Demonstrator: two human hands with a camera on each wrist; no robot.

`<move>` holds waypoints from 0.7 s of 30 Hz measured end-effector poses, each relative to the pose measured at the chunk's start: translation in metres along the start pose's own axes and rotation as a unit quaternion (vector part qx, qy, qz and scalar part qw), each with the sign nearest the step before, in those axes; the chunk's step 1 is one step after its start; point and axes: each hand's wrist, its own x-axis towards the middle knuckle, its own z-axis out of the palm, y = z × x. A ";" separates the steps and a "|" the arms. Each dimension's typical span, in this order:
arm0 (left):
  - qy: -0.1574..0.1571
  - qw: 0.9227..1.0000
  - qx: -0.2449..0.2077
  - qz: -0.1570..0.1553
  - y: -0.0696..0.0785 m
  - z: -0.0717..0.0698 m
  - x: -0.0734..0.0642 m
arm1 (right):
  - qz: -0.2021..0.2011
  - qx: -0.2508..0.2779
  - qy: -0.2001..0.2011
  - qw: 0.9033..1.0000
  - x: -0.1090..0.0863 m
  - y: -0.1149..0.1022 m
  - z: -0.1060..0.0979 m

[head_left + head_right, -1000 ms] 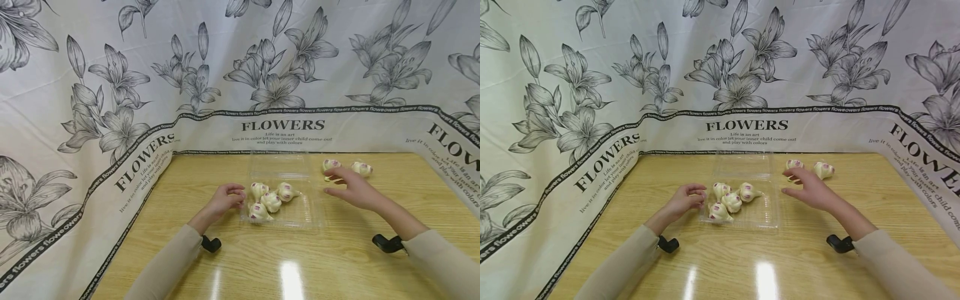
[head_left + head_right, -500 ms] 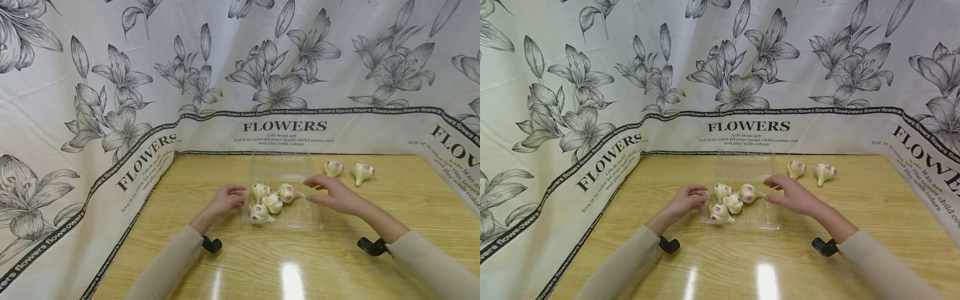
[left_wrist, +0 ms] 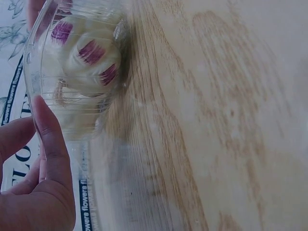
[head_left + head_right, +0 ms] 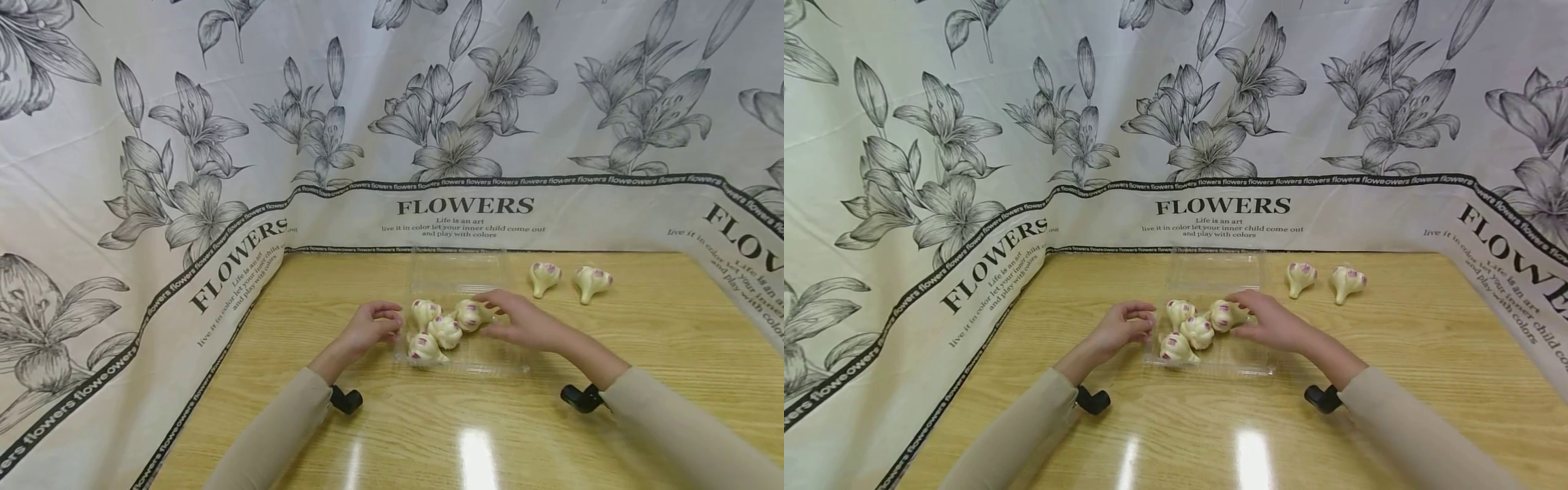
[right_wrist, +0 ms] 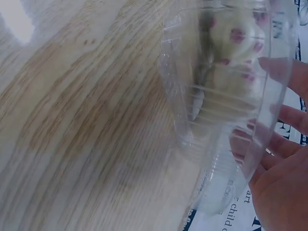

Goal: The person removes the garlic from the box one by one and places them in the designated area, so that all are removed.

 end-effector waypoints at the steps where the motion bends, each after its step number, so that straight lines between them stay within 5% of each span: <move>1: 0.000 1.000 0.001 0.000 0.000 0.000 0.000 | -0.006 -0.005 0.001 1.000 0.002 0.000 0.001; 6: -0.001 1.000 0.002 0.003 0.001 0.000 0.001 | -0.035 -0.032 0.003 0.999 0.009 -0.001 0.007; 21: 0.005 1.000 0.008 0.001 0.003 0.001 -0.002 | -0.036 -0.067 -0.039 0.996 0.009 -0.003 0.008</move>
